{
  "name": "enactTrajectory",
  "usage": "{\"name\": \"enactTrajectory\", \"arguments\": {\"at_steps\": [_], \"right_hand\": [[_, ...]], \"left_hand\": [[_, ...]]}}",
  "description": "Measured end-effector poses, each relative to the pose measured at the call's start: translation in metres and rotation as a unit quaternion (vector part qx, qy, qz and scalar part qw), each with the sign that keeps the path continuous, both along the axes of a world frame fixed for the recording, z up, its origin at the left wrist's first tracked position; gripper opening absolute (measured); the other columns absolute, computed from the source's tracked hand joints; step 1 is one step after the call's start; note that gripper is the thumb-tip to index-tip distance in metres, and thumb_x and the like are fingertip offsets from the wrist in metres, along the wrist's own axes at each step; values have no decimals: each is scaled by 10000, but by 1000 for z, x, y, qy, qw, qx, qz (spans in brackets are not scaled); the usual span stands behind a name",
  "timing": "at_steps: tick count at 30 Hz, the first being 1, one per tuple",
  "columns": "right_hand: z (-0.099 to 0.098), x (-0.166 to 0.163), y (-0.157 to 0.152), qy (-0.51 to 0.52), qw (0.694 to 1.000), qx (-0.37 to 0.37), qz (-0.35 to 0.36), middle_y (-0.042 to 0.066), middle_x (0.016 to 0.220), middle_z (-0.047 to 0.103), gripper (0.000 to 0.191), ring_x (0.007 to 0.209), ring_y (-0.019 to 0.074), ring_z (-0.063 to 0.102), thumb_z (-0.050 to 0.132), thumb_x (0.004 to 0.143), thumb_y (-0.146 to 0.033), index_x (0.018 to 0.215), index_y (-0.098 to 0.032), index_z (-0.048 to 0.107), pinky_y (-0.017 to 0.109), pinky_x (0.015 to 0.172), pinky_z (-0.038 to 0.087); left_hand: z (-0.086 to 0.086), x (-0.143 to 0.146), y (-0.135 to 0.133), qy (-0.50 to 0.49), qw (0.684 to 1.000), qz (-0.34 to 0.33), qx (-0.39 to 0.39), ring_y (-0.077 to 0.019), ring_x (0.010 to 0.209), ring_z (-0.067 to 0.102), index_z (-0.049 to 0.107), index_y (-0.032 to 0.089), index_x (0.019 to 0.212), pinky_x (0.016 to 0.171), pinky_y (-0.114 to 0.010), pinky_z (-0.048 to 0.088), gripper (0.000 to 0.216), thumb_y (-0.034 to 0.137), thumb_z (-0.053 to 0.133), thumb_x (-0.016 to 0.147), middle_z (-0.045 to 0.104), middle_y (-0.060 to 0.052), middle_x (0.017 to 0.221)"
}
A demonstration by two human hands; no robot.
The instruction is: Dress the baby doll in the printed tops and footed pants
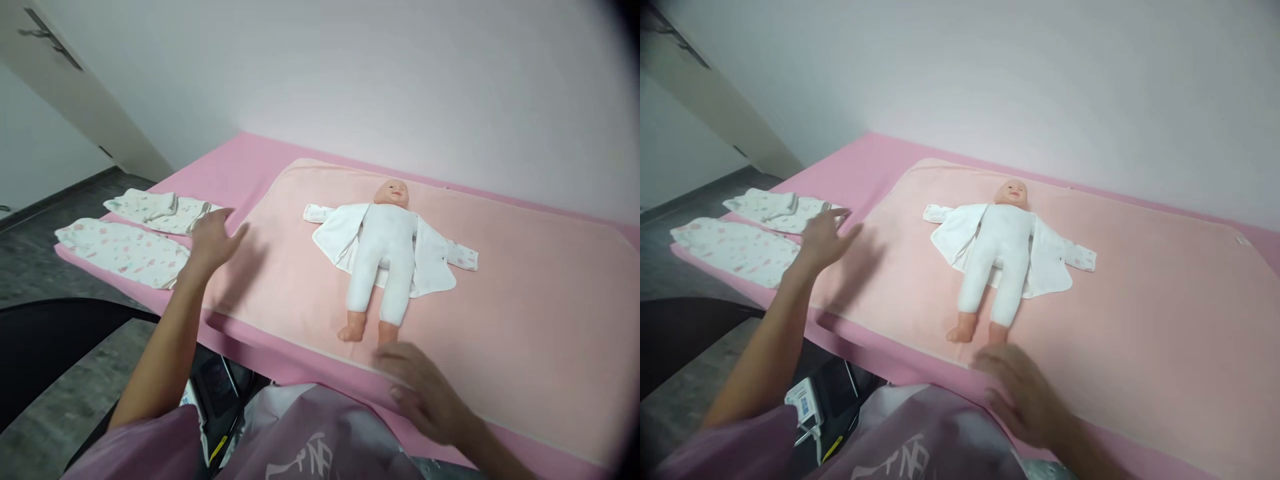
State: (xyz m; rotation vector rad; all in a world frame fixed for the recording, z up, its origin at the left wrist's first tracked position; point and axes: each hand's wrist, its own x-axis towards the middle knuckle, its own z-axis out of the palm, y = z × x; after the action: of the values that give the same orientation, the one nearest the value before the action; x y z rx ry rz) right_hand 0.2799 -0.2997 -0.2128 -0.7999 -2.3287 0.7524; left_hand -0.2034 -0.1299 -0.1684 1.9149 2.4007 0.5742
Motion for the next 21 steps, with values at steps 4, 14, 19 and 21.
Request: {"name": "enactTrajectory", "arguments": {"at_steps": [4, 14, 19, 21], "right_hand": [[-34, -30, -67, 42, 998, -39, -15, 75, 1149, 719, 320, 1080, 245, 674, 514, 1047, -121, 1310, -264, 628, 423, 939, 575], [-69, -68, -121, 120, 980, -94, -130, 51, 1094, 718, 217, 1039, 221, 683, 513, 1100, -214, 1236, -291, 663, 379, 906, 554], [-62, -76, -131, 153, 945, -219, -187, 81, 1252, 702, 257, 1192, 233, 662, 515, 1125, -435, 1294, -293, 645, 421, 1076, 525], [-54, -78, -133, 181, 920, -301, -175, 93, 1355, 682, 401, 1281, 240, 643, 465, 1124, -553, 1403, -310, 621, 462, 1161, 487]], "left_hand": [[-41, -57, -69, 3, 982, 175, 67, -436, 1298, 456, 492, 135, 1433, 949, -497, 352, 690, 612, 612, 949, 522, -189, 1371], [-33, -91, -89, -61, 988, 106, 99, -209, 991, 488, 354, 156, 714, 776, -403, 124, 370, 346, 549, 964, 266, 43, 763], [17, -16, -139, -72, 945, 179, 262, -186, 848, 446, 529, 166, 1007, 812, -348, 323, 188, 346, 580, 997, 488, -11, 907], [25, 50, -197, -77, 949, 65, 299, -237, 888, 527, 559, 175, 1109, 816, -383, 399, 240, 381, 612, 997, 594, -67, 983]]}}
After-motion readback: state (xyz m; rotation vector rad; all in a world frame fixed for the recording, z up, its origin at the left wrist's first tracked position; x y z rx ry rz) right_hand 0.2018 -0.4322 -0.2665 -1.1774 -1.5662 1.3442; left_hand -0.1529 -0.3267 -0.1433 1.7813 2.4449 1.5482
